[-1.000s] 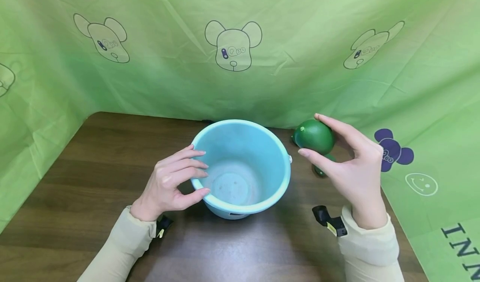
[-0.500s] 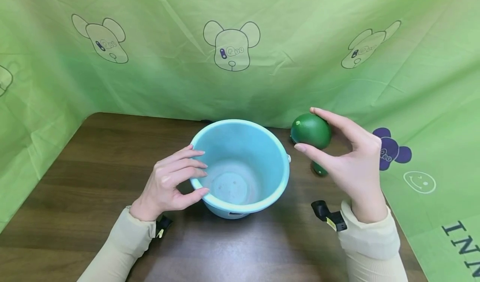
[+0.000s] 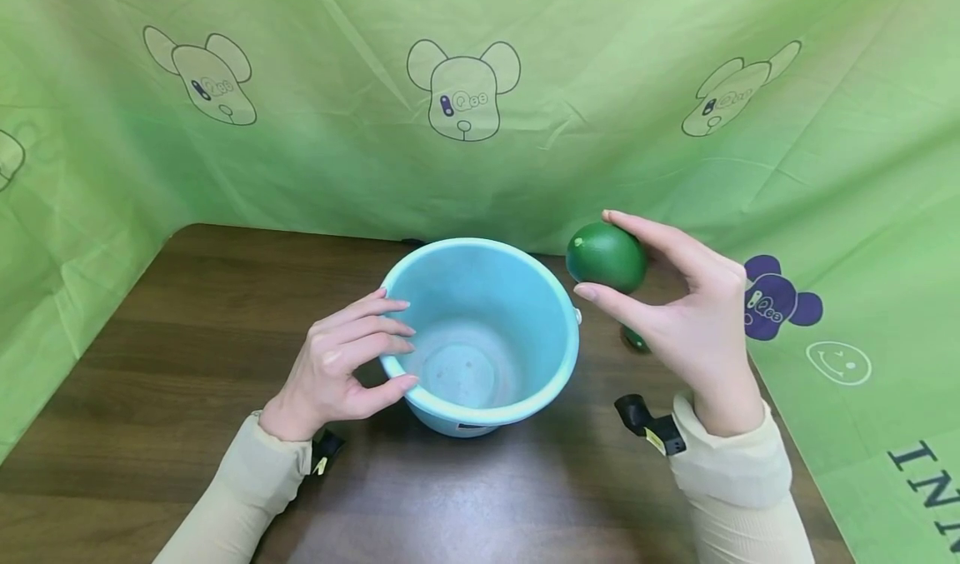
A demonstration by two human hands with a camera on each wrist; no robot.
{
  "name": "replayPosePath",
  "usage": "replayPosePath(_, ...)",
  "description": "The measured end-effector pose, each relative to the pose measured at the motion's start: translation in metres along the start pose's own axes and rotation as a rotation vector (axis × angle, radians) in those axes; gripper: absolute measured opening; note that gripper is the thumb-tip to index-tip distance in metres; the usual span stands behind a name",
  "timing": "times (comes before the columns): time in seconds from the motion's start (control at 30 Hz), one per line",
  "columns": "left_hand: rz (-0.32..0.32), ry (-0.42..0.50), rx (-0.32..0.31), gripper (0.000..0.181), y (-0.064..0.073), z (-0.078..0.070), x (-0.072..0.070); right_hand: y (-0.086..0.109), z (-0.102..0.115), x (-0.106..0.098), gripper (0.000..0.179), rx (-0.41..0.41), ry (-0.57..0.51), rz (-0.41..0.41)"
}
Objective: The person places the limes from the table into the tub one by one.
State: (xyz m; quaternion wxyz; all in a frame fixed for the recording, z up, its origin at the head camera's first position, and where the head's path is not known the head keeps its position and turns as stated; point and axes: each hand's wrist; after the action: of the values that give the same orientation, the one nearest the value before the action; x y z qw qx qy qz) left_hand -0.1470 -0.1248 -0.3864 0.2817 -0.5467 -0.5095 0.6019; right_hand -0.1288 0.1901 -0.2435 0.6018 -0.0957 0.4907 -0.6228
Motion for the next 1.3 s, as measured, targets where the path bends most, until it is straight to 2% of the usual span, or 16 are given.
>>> replayPosePath(0.33,0.006,0.008,-0.005,0.029,0.001,0.0,0.0,-0.006,-0.001,0.005,0.066,-0.037,0.011,0.061)
replayPosePath(0.53,0.014,0.007,-0.001,0.029,0.0,0.0,-0.001,-0.009,-0.003,0.01,0.063,-0.023,0.014,0.108)
replayPosePath(0.93,0.017,-0.004,-0.001,0.032,-0.011,-0.003,-0.006,-0.016,-0.009,0.012,0.062,-0.026,0.013,0.158)
replayPosePath(1.2,0.023,0.004,-0.009,0.032,-0.012,-0.003,-0.006,-0.014,-0.033,0.016,0.065,-0.022,0.011,0.184)
replayPosePath(1.3,0.025,0.006,-0.017,0.033,-0.011,-0.003,-0.006,-0.015,-0.035,0.018,0.066,0.001,0.003,0.198)
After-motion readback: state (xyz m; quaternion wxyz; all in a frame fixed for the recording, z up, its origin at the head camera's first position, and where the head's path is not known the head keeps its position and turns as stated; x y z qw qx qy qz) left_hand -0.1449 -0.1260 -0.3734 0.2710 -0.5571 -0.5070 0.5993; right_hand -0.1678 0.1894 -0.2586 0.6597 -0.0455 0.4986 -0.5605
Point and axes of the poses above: each hand's wrist, its own y-axis away from the middle knuckle, its own x-axis out of the palm, z = x × y, and after that the axes turned 1 degree about z, right-handed
